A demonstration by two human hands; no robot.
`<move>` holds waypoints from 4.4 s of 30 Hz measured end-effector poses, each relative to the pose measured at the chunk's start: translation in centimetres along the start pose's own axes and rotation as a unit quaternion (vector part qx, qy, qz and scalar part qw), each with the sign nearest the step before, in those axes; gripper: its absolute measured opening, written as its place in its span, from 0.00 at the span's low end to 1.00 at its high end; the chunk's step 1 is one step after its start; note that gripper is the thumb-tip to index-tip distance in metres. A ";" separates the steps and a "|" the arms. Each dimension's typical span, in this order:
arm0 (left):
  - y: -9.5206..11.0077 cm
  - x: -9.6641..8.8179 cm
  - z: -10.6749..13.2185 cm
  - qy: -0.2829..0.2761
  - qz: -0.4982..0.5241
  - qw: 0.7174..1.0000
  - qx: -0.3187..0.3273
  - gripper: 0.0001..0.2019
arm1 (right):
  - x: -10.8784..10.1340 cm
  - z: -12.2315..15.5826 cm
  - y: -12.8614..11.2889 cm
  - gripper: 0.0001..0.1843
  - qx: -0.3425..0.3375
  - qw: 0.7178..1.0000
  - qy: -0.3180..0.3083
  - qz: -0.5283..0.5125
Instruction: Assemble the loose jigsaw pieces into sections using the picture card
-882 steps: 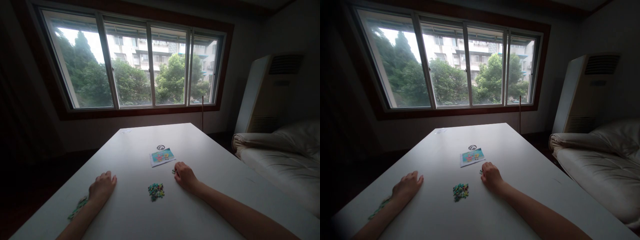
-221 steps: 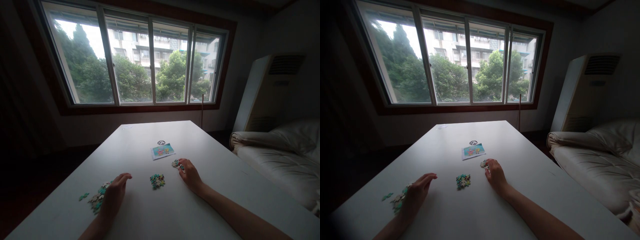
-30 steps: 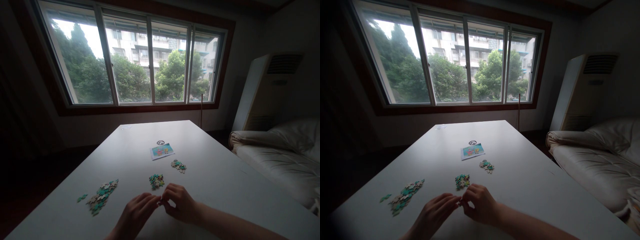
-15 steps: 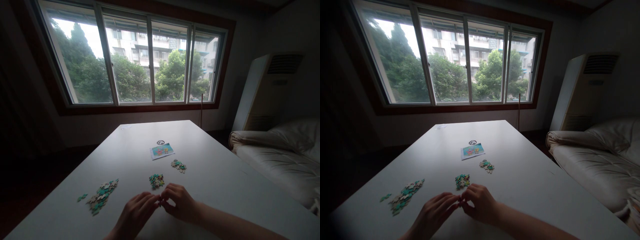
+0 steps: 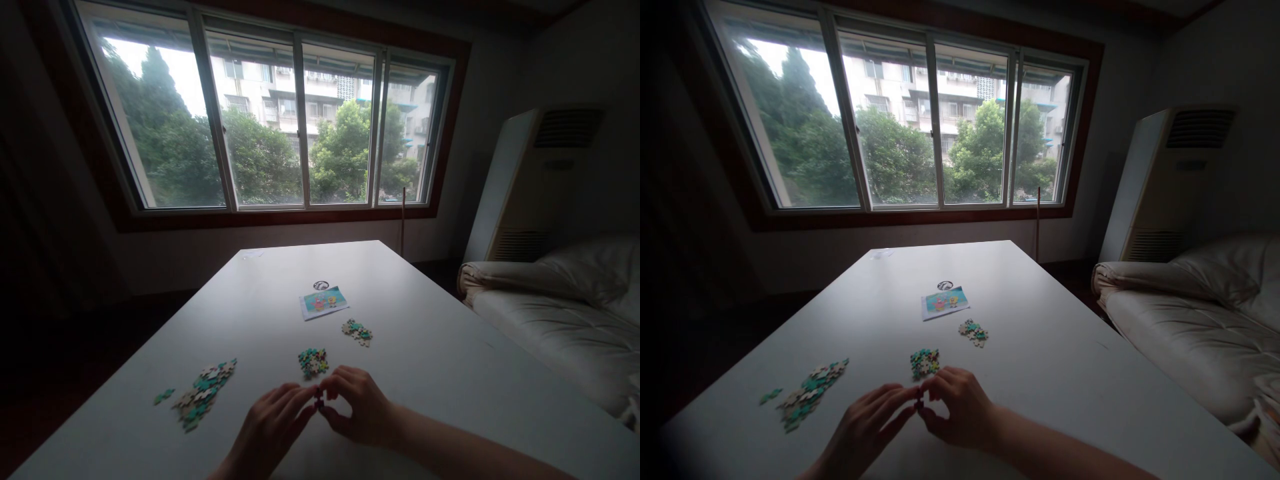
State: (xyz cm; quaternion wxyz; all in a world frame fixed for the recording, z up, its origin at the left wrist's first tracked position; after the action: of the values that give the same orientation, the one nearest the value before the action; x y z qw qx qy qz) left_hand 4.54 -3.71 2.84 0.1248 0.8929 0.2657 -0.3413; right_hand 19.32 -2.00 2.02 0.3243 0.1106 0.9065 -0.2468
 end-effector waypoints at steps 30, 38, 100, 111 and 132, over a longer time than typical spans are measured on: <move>0.0 0.3 0.0 -0.049 0.009 0.998 -0.032 0.13 | 0.0 0.1 0.3 0.12 -0.020 0.999 0.024 0.028; -0.1 0.6 0.3 -0.051 0.022 0.998 -0.032 0.14 | 0.4 0.4 0.5 0.13 -0.015 0.999 0.003 0.039; -10.9 1.1 5.3 -0.188 -0.314 0.867 -0.339 0.19 | -5.5 0.4 10.4 0.08 0.306 0.924 0.231 0.005; -11.3 0.1 5.0 -0.241 -0.277 0.843 -0.392 0.23 | -4.8 1.6 12.7 0.03 0.328 0.923 0.178 0.095; -10.9 0.1 4.7 -0.182 -0.186 0.879 -0.400 0.21 | -4.0 2.3 13.7 0.07 0.347 0.910 0.157 0.165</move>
State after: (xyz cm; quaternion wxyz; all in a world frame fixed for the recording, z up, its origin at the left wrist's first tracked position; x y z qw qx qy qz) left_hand -4.02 3.51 -1.15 0.4515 0.6236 0.5132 -0.3793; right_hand 28.54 8.38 -2.13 0.1550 0.4018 0.7714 -0.4684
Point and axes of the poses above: each hand's wrist, its own z-axis away from the middle knuckle, its own x-axis out of the palm, y = z × x, the point moved 5 cm from there along -z, towards the middle knuckle, and after that the axes turned 1 degree about -x, right-handed, at the moved point
